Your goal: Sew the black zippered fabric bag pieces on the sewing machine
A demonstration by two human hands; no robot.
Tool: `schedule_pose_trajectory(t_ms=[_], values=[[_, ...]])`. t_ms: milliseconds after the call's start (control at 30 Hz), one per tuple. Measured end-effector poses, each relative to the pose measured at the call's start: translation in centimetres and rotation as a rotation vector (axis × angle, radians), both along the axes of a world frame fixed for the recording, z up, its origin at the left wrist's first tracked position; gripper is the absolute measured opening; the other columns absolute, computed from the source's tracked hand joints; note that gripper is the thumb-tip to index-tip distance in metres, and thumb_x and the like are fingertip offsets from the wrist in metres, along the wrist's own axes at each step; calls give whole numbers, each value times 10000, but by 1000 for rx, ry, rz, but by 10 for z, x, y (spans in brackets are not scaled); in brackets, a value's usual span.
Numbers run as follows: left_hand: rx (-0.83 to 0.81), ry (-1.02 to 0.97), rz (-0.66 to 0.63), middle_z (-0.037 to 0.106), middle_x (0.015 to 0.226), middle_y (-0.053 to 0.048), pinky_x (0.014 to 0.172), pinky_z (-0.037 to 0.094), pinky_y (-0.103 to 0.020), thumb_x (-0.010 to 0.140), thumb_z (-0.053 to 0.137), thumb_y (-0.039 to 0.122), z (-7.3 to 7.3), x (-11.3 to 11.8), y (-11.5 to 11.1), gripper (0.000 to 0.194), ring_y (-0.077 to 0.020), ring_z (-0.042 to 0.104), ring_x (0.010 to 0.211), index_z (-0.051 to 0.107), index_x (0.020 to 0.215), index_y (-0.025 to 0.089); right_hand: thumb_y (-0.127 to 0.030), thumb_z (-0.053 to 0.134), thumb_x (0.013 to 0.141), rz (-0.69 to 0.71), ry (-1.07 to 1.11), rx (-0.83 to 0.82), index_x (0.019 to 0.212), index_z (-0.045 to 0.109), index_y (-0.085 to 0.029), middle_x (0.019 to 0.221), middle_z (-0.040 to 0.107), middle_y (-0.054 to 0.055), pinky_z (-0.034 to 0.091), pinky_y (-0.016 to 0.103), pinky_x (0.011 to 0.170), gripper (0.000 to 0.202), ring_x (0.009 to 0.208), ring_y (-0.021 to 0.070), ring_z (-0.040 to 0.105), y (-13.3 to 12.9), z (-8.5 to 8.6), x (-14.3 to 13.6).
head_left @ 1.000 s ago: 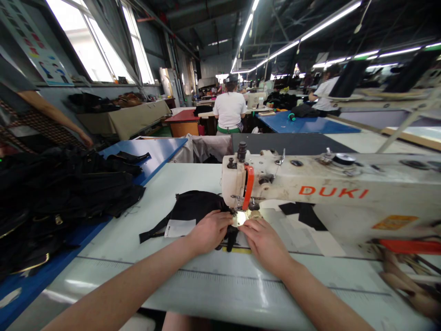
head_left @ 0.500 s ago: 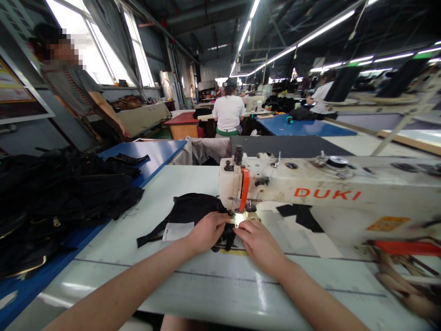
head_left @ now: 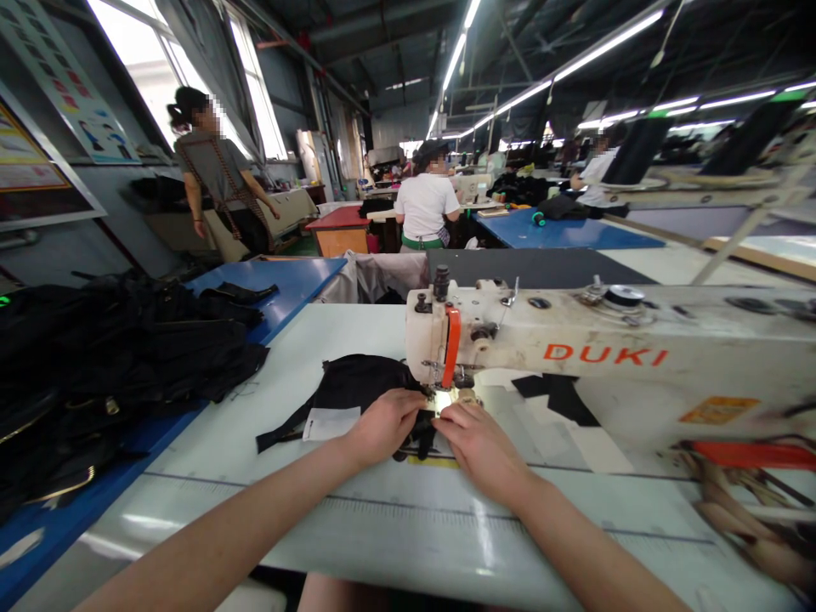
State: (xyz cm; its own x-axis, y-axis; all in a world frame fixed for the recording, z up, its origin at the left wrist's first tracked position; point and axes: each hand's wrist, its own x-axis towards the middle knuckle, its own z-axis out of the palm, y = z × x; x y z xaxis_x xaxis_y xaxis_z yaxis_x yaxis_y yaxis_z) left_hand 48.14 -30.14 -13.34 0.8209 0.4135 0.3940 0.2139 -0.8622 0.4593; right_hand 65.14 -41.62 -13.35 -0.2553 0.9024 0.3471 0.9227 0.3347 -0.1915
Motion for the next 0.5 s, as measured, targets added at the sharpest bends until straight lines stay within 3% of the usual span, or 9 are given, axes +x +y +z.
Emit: schedule_pose_trajectory(t_ms=[233,500], values=[[12,-9,-6,649,1115,-59,951,475,-331,902,414,132,-5,-1,1,280,-168,589,1050,638,1063,181,-66,511,845,17,-29,-29,1024,617,-182,959,584,58,414,346,820,238,927,206,490,-1,5,0],[326,119,-96,622,1151,-53,1054,346,-435,899,465,152,-1,-4,-1,232,-217,459,1187,619,1063,208,-68,512,844,20,-62,-23,931,613,-175,912,586,47,404,350,839,171,939,207,489,0,5,0]])
